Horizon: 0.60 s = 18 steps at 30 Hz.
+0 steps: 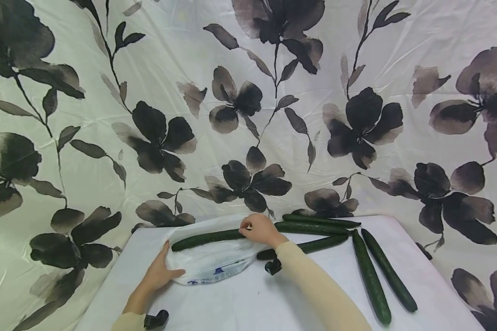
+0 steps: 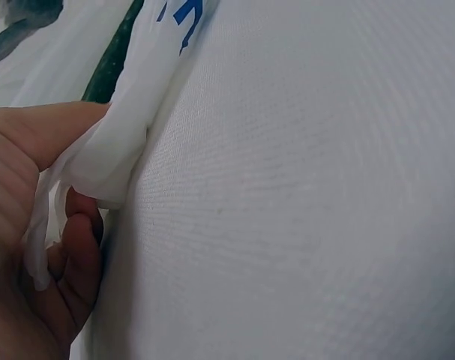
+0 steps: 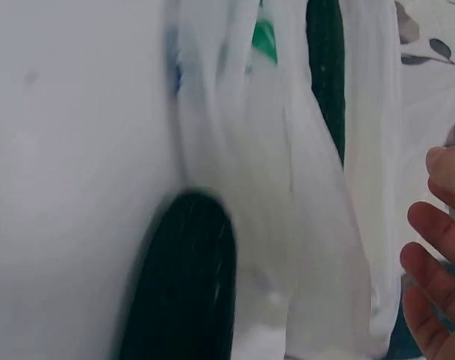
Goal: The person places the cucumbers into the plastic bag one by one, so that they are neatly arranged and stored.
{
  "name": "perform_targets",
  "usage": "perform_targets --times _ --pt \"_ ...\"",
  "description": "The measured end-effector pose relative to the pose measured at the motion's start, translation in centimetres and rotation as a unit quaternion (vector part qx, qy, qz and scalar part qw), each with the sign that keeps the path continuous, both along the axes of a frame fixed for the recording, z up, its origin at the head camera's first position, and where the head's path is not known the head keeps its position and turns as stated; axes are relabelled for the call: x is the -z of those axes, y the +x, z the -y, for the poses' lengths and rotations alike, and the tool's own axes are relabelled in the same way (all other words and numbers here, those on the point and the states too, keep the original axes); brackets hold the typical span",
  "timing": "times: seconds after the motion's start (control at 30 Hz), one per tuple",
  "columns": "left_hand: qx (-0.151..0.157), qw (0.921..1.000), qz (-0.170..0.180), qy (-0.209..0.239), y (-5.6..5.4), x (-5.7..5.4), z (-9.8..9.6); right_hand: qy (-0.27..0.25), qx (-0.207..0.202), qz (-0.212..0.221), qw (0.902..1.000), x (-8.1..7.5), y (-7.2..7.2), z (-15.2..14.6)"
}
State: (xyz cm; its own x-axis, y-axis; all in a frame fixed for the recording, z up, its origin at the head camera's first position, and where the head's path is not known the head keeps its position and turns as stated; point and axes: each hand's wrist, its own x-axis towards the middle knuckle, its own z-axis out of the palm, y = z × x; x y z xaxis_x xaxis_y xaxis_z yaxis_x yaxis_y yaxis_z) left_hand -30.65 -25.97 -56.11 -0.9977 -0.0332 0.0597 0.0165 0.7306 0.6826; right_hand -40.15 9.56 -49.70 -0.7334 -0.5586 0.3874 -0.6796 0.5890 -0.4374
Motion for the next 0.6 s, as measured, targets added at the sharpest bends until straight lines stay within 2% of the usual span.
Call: perform_targets --times 0.27,0.43,0.6 --pt "-0.001 0.9996 0.023 0.017 0.5 0.7 0.1 0.009 0.006 0.007 0.9999 0.4 1.3 -5.6" --pt "-0.007 0.9999 0.006 0.010 0.4 0.4 0.1 0.013 0.004 0.014 0.9998 0.3 1.8 -8.7" --pt "-0.007 0.9999 -0.006 0.009 0.2 0.4 0.2 0.029 0.008 0.096 0.9950 0.4 2.2 -11.7"
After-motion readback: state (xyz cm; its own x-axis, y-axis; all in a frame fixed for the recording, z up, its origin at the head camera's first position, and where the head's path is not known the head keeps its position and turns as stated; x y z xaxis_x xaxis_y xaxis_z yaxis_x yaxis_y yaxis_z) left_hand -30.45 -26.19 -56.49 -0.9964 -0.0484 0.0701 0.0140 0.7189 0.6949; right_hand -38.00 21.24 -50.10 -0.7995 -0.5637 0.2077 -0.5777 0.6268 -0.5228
